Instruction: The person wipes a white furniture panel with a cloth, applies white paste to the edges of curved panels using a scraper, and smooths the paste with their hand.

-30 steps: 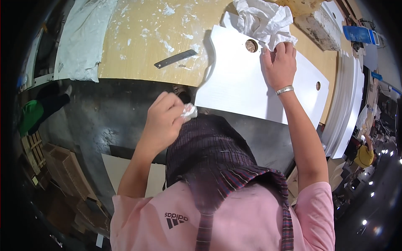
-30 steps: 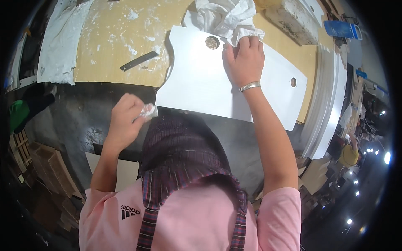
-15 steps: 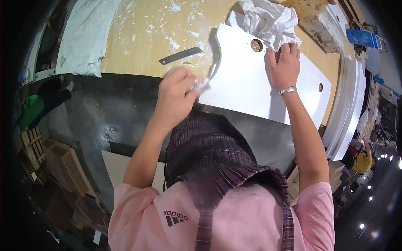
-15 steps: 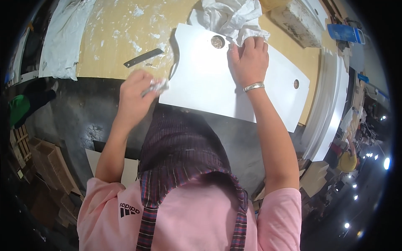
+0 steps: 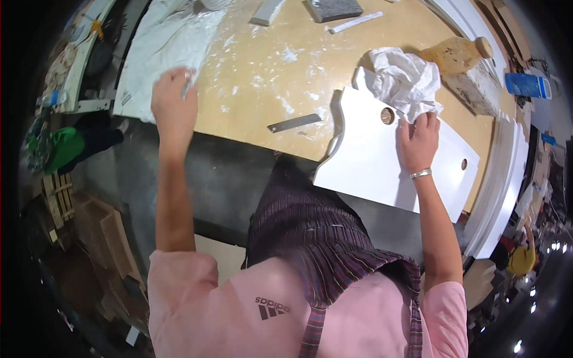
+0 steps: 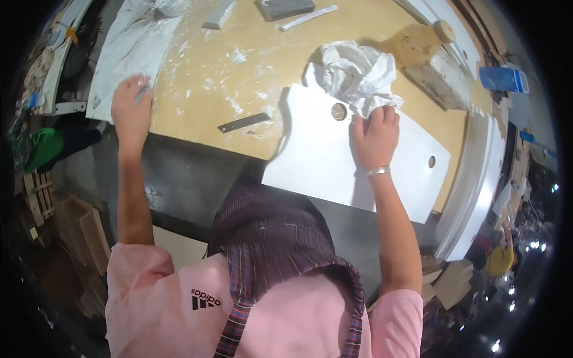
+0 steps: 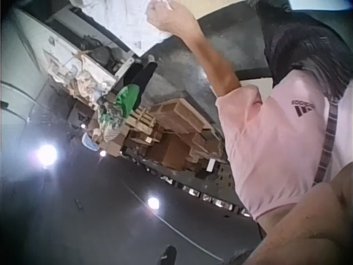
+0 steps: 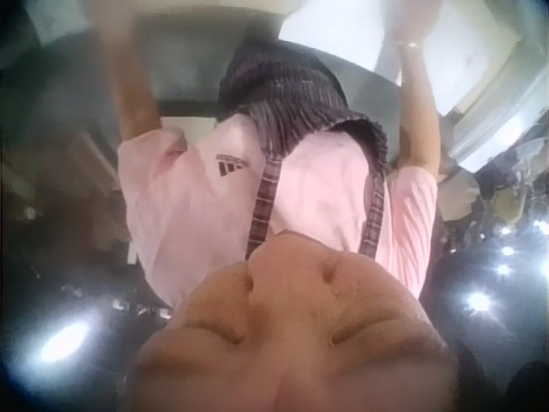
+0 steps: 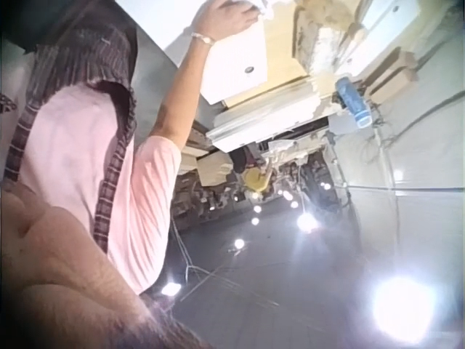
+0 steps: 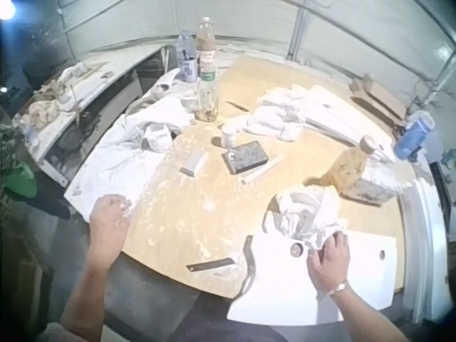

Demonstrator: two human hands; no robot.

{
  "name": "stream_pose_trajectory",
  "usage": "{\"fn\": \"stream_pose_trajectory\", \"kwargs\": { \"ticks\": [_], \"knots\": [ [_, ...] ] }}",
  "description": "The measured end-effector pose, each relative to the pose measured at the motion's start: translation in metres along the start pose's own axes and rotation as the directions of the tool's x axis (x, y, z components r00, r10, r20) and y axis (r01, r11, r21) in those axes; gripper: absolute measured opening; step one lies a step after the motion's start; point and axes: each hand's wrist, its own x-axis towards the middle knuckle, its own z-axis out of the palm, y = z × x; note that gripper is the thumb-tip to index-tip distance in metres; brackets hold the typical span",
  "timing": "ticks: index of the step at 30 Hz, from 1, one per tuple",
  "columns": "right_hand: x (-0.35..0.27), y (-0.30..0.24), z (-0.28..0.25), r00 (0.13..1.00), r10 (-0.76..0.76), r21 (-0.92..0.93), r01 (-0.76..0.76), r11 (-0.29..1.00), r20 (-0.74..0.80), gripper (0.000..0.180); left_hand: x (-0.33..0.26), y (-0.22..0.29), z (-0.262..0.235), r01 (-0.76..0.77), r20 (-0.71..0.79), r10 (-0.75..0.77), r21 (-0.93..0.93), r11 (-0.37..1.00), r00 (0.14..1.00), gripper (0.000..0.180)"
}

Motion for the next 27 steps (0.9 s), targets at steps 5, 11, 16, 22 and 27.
{"fn": "stream_pose_trajectory", "kwargs": {
  "ticks": [5,11,16,22,27],
  "knots": [
    [0.001,0.002,-0.001,1.000,0.011,0.026,-0.011,1.000,0.005,0.026,-0.079,0.112,0.007,0.519,0.744,0.004,-0.470,0.713,0.668,0.022],
    [0.004,0.004,-0.005,0.996,0.048,0.022,-0.049,0.999,0.078,0.028,-0.118,0.144,0.050,0.930,0.927,0.155,-0.358,0.088,0.342,0.024],
    [0.026,0.017,-0.031,0.949,0.148,0.209,-0.210,0.955,0.278,0.032,-0.072,0.162,0.005,0.743,0.892,0.094,-0.422,0.520,0.442,0.029],
    [0.071,0.065,-0.066,0.713,0.096,0.312,-0.419,0.853,0.694,0.043,-0.038,0.192,-0.036,0.751,0.875,0.003,-0.418,0.511,0.485,0.023],
    [0.072,0.041,-0.134,0.767,0.169,0.491,-0.546,0.678,0.619,0.045,0.034,0.150,-0.052,0.628,0.760,-0.017,-0.523,0.576,0.649,0.019]
  ]
}}
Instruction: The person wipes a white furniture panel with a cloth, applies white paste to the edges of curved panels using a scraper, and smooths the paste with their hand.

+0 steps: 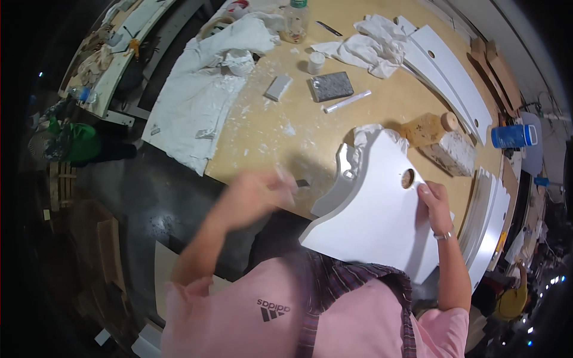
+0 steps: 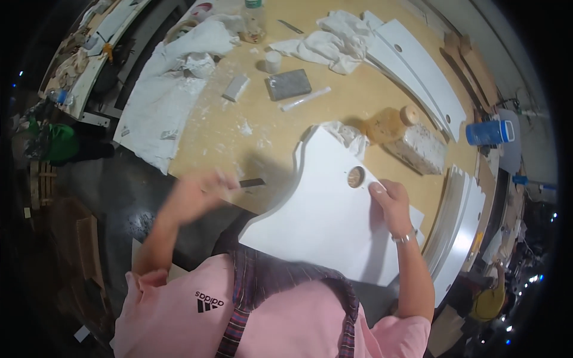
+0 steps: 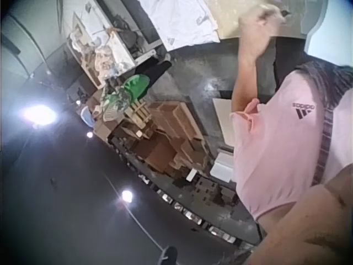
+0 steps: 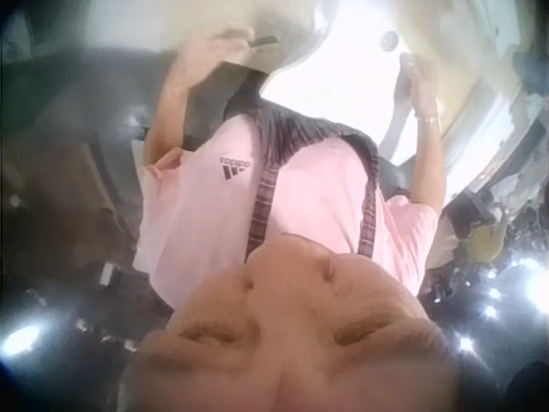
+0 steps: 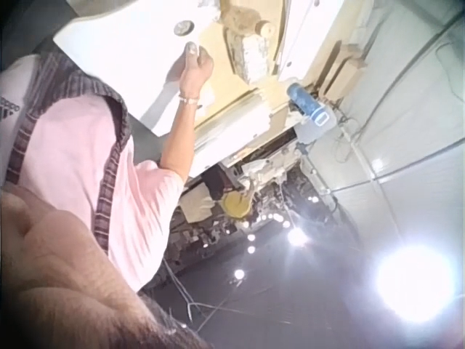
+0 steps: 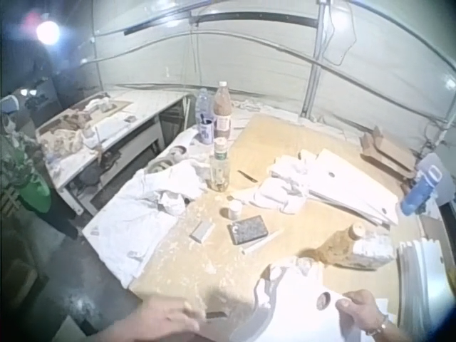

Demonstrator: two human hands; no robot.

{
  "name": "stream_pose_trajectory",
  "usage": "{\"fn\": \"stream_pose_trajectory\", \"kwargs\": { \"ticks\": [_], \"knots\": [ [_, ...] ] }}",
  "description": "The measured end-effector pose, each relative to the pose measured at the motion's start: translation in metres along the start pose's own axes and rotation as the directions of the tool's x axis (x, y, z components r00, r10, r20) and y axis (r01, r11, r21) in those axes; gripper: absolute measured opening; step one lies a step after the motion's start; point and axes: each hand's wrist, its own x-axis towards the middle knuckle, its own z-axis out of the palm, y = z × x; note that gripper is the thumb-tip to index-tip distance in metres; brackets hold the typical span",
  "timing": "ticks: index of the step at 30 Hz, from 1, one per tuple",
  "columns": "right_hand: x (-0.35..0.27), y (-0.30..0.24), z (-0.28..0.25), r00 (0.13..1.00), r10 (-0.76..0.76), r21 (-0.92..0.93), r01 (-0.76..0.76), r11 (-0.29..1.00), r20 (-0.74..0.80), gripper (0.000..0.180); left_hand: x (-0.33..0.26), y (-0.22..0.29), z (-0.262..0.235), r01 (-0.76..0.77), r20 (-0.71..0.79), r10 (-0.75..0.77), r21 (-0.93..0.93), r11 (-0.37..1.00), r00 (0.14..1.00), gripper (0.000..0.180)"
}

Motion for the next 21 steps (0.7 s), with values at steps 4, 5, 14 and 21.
{"fn": "stream_pose_trajectory", "kwargs": {
  "ticks": [4,5,14,21],
  "knots": [
    [-0.024,-0.022,-0.006,0.994,-0.035,-0.052,0.030,0.998,-0.100,0.046,0.091,-0.073,-0.102,-0.130,-0.606,0.389,0.426,0.895,0.694,0.012],
    [-0.027,-0.025,-0.004,0.995,-0.040,-0.040,0.036,0.999,-0.097,0.047,0.108,-0.082,-0.125,-0.126,-0.590,0.506,0.564,0.816,0.629,0.012],
    [-0.048,0.003,-0.001,0.968,0.067,-0.005,-0.070,0.998,-0.240,0.046,0.200,-0.127,-0.197,0.024,-0.302,0.746,0.933,0.359,0.593,0.020],
    [-0.063,0.004,0.004,0.975,0.163,0.017,-0.162,0.987,-0.153,0.046,0.192,-0.130,-0.215,0.104,-0.353,0.729,0.926,0.364,0.586,0.017]
  ]
}}
